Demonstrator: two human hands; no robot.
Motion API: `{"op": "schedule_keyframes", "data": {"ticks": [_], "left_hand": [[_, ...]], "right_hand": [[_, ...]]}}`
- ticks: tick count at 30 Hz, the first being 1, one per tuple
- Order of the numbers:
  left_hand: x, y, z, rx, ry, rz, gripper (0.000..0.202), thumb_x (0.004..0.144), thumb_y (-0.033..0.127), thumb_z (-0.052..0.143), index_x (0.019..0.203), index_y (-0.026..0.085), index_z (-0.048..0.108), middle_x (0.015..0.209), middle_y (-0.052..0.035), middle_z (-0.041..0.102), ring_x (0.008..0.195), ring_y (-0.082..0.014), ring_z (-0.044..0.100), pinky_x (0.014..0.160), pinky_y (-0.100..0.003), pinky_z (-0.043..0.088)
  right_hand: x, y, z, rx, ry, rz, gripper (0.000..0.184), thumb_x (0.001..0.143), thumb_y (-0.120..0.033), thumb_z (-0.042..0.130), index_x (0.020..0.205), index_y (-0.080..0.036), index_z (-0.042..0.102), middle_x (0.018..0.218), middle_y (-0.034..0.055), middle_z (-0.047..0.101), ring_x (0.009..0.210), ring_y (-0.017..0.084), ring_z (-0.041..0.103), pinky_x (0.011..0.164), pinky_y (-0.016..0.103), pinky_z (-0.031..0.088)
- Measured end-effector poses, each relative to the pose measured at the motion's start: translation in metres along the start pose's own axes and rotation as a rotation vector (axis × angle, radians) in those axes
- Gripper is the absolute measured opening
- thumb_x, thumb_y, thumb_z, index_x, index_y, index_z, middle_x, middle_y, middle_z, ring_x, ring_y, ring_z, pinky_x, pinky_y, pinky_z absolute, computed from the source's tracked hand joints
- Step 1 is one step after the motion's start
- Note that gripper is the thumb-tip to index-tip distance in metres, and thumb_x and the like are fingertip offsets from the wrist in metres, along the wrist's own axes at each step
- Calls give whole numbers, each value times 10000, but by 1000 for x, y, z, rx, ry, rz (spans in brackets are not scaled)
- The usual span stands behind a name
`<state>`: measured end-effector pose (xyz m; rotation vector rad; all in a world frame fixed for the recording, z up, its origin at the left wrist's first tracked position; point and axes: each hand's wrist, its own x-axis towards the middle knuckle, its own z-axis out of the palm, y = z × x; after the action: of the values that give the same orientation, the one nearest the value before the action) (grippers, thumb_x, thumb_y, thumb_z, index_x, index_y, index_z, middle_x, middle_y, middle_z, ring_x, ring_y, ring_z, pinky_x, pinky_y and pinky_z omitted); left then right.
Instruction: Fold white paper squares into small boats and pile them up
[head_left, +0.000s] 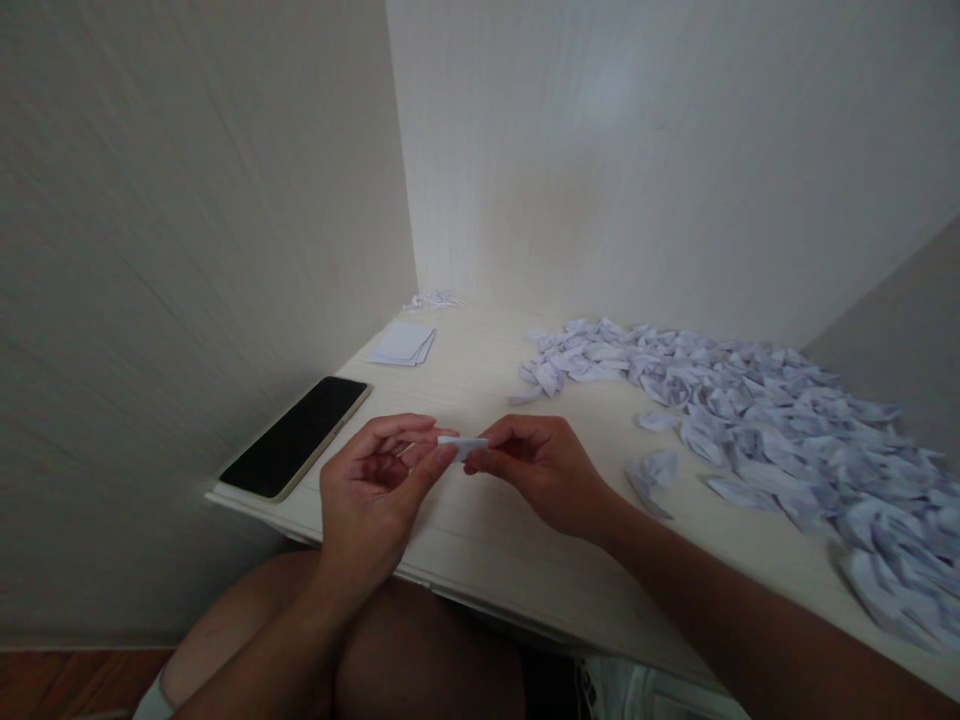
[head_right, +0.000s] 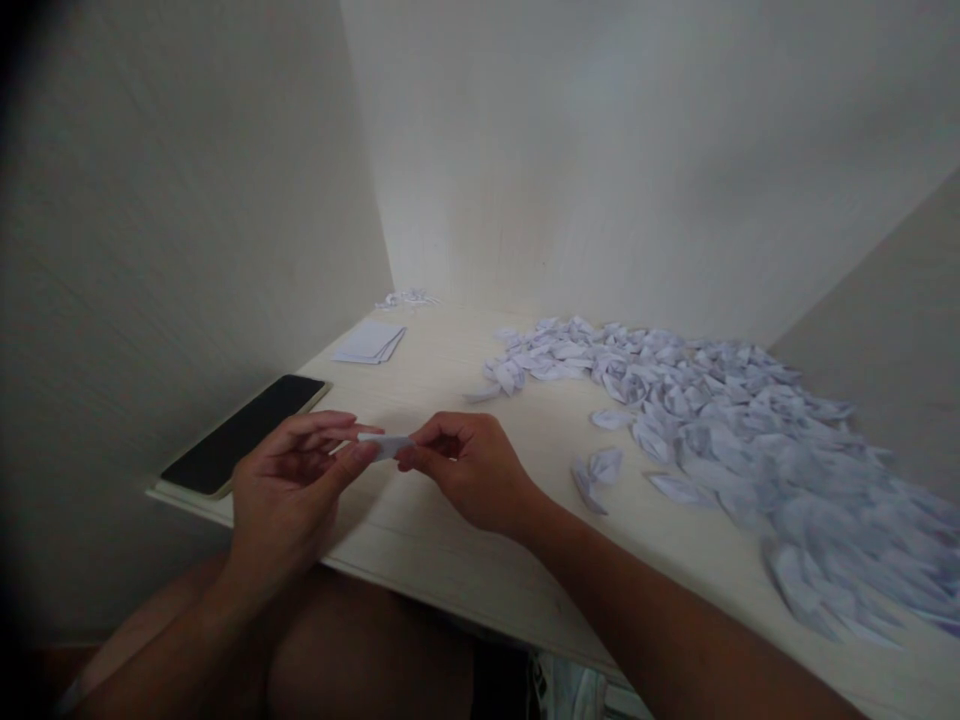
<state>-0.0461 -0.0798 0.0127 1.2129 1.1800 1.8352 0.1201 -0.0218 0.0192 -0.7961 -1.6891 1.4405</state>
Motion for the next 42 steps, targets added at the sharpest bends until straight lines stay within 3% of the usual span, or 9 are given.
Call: {"op": "schedule_keyframes", "data": {"ticks": [6,11,16,20,26,33,38,42], "left_hand": [[4,-9,-9,-20,-36,-45,311,711,212,834,985,196,686,855,-25,761,754,-157,718,684,-239,566],[5,-8,-4,-55,-43,-47,268,772,214,786,1003,207,651,803,17,711,711,-99,668,672,-190,526],[10,-2,-2,-1,-194,-183,282,767,254,783,1013,184,665,743,18,681,667,-119,668,648,-228,543],[11,-3,-6,33,-228,-224,289,737,236,808,996,189,688,649,48,638,611,-109,644,619,-220,536],[11,-7,-7,-41,-251,-397,361,651,260,869,955,167,699,672,14,701,591,-135,665,602,-254,556],[15,-4,-10,71,-296,-347,321,661,222,857,935,173,699,619,31,670,551,-105,623,549,-201,491],[14,-3,-9,5,-325,-428,321,677,246,849,935,161,678,669,-5,718,548,-116,639,544,-216,511],[14,-8,-9,-17,-316,-414,320,675,224,854,920,163,658,621,17,691,546,-108,638,554,-204,525]], "right_hand": [[0,2,1,91,-41,50,292,707,-429,821,703,-170,686,717,32,726,696,153,669,695,300,521],[0,1,2,99,-52,80,354,712,-489,803,704,-164,664,677,25,705,652,143,653,651,285,519],[0,1,3,38,-73,53,356,812,-501,713,762,-151,673,697,35,691,643,129,629,634,267,506],[-1,2,3,-84,-82,8,337,854,-485,673,771,-158,663,690,28,672,622,121,611,594,247,481],[-1,4,0,-190,-61,-6,391,928,-472,571,684,-170,617,615,14,648,554,109,569,544,226,445],[0,3,1,-141,-47,10,319,886,-444,625,731,-167,649,614,6,635,544,111,568,530,227,441],[2,0,-2,-98,-25,14,288,883,-382,626,699,-163,659,620,9,644,551,108,567,546,236,455],[4,2,-3,-32,-1,72,290,859,-386,654,681,-157,658,619,3,640,524,98,566,517,229,461]]}}
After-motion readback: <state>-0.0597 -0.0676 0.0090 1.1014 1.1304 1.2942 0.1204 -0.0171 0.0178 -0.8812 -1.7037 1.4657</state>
